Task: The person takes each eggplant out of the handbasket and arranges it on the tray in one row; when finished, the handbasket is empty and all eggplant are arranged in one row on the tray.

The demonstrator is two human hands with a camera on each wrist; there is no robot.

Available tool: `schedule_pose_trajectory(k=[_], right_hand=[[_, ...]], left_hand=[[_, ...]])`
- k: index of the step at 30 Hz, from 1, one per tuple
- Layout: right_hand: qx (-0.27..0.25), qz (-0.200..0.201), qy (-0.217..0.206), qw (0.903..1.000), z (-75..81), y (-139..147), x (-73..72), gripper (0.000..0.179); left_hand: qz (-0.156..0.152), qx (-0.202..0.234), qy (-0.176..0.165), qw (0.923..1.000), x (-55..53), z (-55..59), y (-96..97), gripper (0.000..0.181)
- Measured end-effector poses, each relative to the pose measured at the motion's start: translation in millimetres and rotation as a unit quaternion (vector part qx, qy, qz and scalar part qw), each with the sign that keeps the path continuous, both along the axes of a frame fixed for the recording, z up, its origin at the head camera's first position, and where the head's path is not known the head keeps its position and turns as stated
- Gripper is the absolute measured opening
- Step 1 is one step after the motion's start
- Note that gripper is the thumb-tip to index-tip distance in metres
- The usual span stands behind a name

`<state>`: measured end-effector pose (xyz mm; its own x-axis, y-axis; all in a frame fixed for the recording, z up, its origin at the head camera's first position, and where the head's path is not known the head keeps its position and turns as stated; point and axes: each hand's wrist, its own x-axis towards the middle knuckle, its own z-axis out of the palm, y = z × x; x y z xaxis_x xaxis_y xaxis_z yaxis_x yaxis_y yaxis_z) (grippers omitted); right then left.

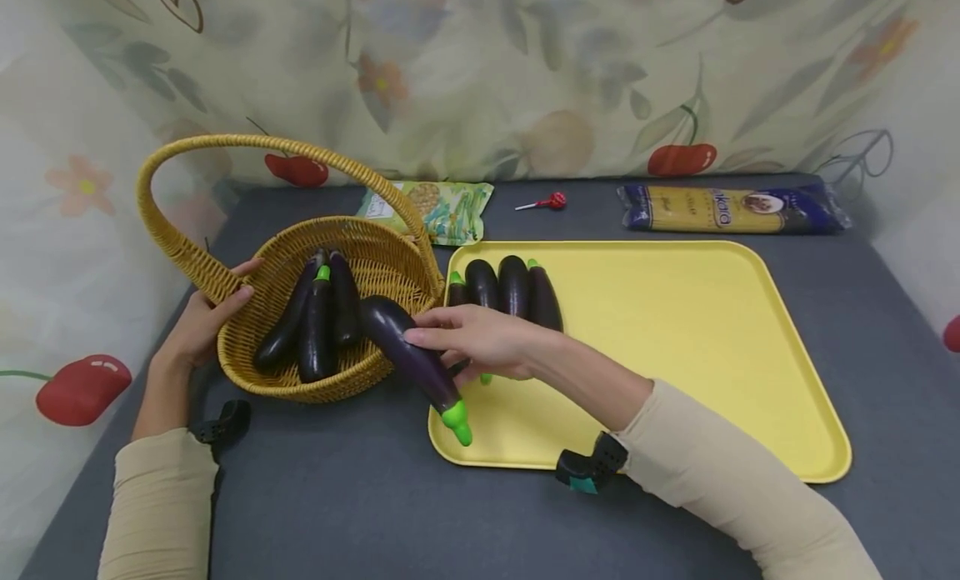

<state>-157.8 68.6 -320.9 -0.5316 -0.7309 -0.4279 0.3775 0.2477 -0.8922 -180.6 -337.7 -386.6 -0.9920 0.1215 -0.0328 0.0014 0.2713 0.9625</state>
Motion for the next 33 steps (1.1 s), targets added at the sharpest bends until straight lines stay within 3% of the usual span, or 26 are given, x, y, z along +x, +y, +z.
schedule_pose_trajectory(k=[17,26,29,33], right_hand=[[-0.025,-0.081,-0.011,0.9963,-29.0,84,5.3,0.065],[-0.038,-0.153,0.001,0.9876,-33.8,127,-11.3,0.055],[-0.023,-0.182,-0.001,0.9829,-37.5,139,-19.1,0.051],[0.010,-0.202,0.001,0.9794,-45.3,149,-29.9,0.059]], left_hand=[[-0.001,0.008,-0.001,1.0000,0.2,1.4,2.0,0.053],[-0.003,0.008,0.004,1.0000,-0.5,0.5,0.7,0.052],[0.000,0.008,0.002,1.0000,-0.1,0.4,0.4,0.052],[0.001,0.013,0.000,0.9999,0.2,0.3,0.8,0.052]])
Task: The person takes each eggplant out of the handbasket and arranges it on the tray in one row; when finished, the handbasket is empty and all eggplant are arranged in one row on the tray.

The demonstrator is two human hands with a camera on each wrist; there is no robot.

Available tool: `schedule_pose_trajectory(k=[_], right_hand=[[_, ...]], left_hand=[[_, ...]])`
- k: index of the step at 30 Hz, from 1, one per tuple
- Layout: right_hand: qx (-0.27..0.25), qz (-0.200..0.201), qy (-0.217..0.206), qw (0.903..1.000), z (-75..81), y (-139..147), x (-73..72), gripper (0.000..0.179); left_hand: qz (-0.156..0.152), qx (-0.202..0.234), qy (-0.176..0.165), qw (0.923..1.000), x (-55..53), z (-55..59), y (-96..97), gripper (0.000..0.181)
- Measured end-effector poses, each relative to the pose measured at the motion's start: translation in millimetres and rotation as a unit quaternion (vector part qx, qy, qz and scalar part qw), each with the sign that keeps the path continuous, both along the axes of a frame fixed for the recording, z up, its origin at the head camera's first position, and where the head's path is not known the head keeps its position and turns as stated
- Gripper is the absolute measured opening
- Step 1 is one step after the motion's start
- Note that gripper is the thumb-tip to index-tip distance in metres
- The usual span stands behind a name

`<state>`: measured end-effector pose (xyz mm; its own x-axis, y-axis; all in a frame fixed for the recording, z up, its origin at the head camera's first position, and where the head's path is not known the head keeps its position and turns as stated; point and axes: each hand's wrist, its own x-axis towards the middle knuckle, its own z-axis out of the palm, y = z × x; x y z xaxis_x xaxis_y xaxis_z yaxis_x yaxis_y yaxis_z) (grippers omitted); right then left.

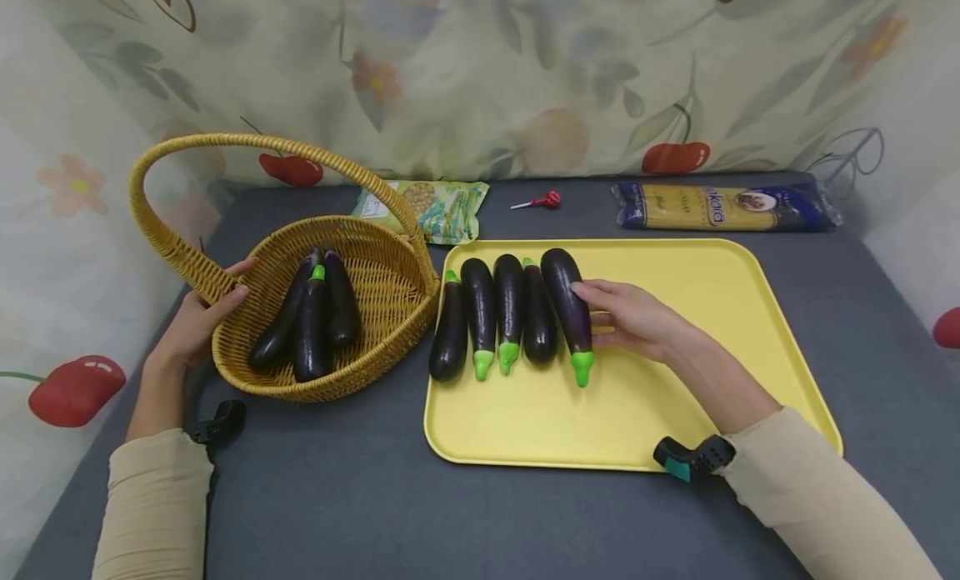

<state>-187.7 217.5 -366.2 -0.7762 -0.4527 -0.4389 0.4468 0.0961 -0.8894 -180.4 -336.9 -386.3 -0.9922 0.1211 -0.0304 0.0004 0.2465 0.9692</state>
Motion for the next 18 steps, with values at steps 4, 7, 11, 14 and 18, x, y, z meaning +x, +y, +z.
schedule_pose_trajectory(k=[4,7,11,14,18], right_hand=[[0.041,-0.002,0.000,0.9991,-7.4,4,-9.7,0.069],[0.060,-0.014,-0.009,0.9980,-11.1,5,-15.3,0.072],[0.075,-0.027,-0.015,0.9967,-11.4,1,-19.6,0.074],[0.096,-0.031,-0.008,0.9948,-9.8,-3,-21.1,0.076],[0.132,-0.036,0.004,0.9906,-7.9,-9,-22.3,0.077]], left_hand=[[0.001,0.012,-0.001,0.9999,0.7,-0.7,0.7,0.052],[0.000,0.021,-0.003,0.9998,1.2,-1.3,1.1,0.052],[0.002,0.019,-0.006,0.9998,1.3,-0.6,1.3,0.052],[0.001,0.015,-0.006,0.9999,1.4,0.5,1.3,0.053],[-0.002,0.021,-0.006,0.9998,1.4,0.9,0.8,0.052]])
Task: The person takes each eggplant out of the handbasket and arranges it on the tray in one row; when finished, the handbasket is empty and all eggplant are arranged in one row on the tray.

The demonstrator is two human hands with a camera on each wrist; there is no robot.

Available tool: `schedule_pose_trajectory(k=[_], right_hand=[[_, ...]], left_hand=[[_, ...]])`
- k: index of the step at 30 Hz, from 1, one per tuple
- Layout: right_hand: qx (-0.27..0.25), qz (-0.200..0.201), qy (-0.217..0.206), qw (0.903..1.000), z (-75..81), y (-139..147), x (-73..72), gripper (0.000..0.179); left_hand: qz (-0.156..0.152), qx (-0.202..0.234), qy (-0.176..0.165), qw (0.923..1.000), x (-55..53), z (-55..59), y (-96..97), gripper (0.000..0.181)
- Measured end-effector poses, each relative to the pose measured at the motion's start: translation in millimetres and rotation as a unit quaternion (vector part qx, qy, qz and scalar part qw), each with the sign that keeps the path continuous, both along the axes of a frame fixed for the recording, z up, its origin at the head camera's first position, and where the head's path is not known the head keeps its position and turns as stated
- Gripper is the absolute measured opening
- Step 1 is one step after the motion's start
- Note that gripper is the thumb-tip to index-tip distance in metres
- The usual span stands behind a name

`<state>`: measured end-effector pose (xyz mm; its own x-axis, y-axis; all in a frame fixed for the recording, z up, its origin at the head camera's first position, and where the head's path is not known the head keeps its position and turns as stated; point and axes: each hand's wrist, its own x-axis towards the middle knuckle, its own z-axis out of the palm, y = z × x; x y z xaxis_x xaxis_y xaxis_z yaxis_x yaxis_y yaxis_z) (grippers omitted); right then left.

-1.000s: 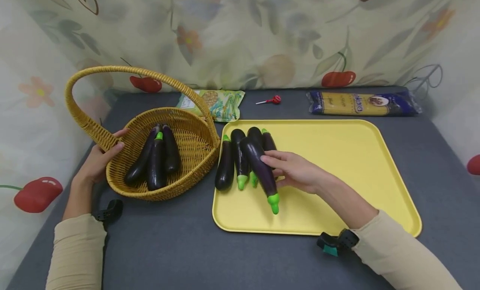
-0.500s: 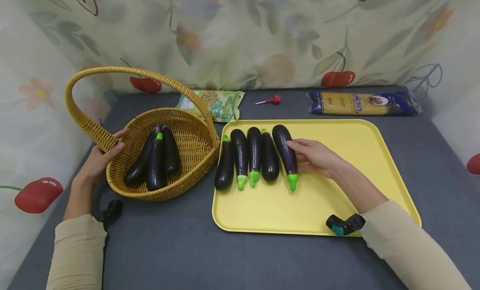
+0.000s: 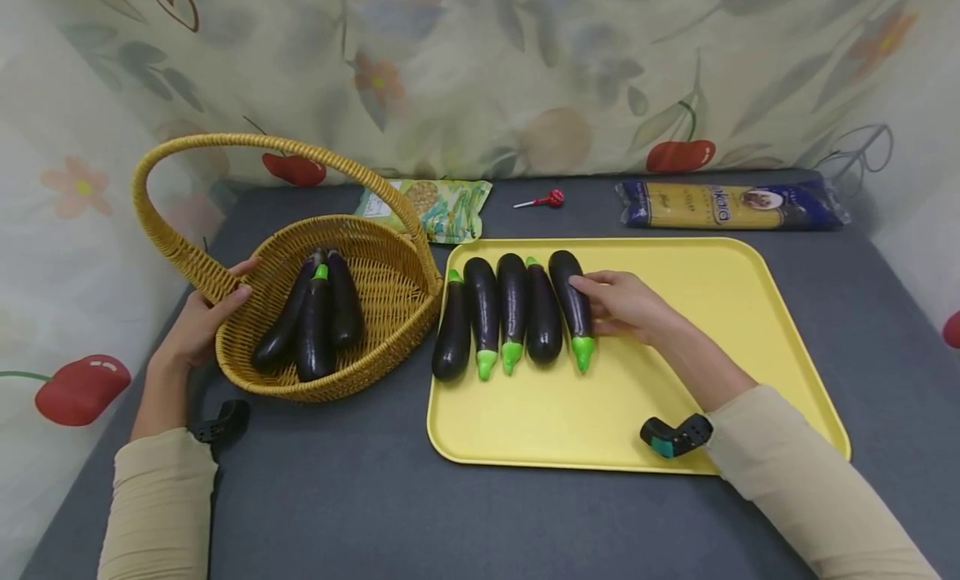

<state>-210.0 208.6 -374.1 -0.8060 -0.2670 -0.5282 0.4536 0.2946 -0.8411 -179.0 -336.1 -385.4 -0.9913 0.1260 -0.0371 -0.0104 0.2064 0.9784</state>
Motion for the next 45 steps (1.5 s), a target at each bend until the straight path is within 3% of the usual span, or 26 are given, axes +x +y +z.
schedule_pose_trajectory(k=[12,17,27,35,45], right_hand=[[0.114,0.005,0.057,0.9918,4.1,-12,-2.9,0.071],[0.112,0.012,0.066,0.9914,3.0,-12,-5.7,0.073],[0.132,0.011,0.066,0.9891,5.1,-13,-7.6,0.079],[0.133,0.003,0.064,0.9890,13.3,-7,-7.6,0.074],[0.085,0.104,0.044,0.9899,41.4,18,-20.3,0.075]], left_hand=[[0.000,0.000,0.001,1.0000,-0.9,-1.7,-0.5,0.053],[-0.003,0.017,0.000,0.9998,-0.7,-2.2,-1.6,0.053],[-0.004,0.006,0.005,1.0000,-0.1,-1.2,-1.8,0.053],[-0.004,0.004,0.001,1.0000,-0.4,-0.5,-0.7,0.053],[-0.007,-0.003,0.006,1.0000,0.0,-0.2,-0.4,0.053]])
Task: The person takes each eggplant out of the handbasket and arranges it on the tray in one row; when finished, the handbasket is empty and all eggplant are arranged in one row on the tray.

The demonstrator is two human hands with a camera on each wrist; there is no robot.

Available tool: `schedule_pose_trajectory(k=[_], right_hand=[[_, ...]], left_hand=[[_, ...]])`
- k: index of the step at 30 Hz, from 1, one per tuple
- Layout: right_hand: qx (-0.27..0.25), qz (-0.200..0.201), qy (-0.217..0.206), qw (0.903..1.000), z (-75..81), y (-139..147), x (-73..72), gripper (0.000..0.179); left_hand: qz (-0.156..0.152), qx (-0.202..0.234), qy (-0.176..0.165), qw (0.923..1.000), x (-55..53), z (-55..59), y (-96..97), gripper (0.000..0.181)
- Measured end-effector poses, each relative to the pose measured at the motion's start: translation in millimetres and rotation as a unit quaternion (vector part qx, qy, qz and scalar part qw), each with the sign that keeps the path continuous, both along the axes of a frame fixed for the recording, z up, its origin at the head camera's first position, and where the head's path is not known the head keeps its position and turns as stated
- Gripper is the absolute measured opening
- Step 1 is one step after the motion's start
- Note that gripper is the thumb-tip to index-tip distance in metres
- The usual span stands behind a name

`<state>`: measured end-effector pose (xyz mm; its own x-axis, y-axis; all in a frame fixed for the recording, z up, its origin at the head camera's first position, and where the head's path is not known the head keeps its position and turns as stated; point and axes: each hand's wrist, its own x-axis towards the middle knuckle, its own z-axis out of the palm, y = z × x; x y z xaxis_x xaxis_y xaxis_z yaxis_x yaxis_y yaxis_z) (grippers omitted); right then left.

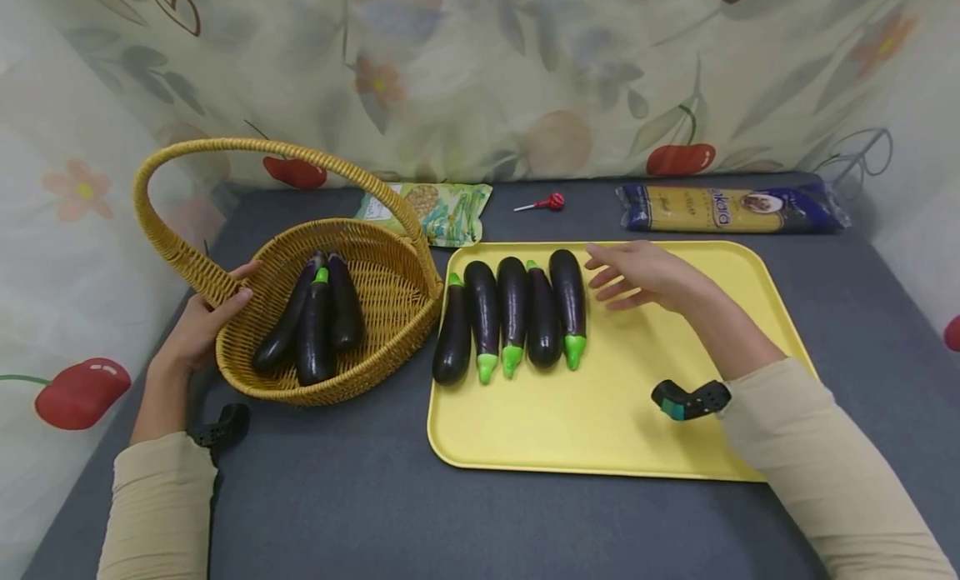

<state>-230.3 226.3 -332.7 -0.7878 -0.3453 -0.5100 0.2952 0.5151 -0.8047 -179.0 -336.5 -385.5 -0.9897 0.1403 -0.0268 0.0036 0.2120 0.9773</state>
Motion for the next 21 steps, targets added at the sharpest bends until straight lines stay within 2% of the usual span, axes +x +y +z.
schedule_pose_trajectory(k=[4,7,12,21], right_hand=[[-0.027,0.058,-0.024,0.9977,7.6,-2,-0.8,0.067],[-0.066,0.099,-0.051,0.9916,10.7,-13,1.2,0.059],[-0.122,0.152,-0.092,0.9765,13.6,-41,9.0,0.053],[-0.220,0.200,-0.138,0.9449,21.5,-102,24.6,0.051]], left_hand=[[-0.001,-0.003,0.002,1.0000,0.1,-0.1,-0.1,0.053],[-0.002,0.000,0.002,1.0000,0.2,-0.1,-0.3,0.053],[-0.001,0.010,0.000,0.9999,0.1,-1.0,-1.5,0.052],[0.000,0.001,0.006,1.0000,-1.0,-2.7,-2.0,0.054]])
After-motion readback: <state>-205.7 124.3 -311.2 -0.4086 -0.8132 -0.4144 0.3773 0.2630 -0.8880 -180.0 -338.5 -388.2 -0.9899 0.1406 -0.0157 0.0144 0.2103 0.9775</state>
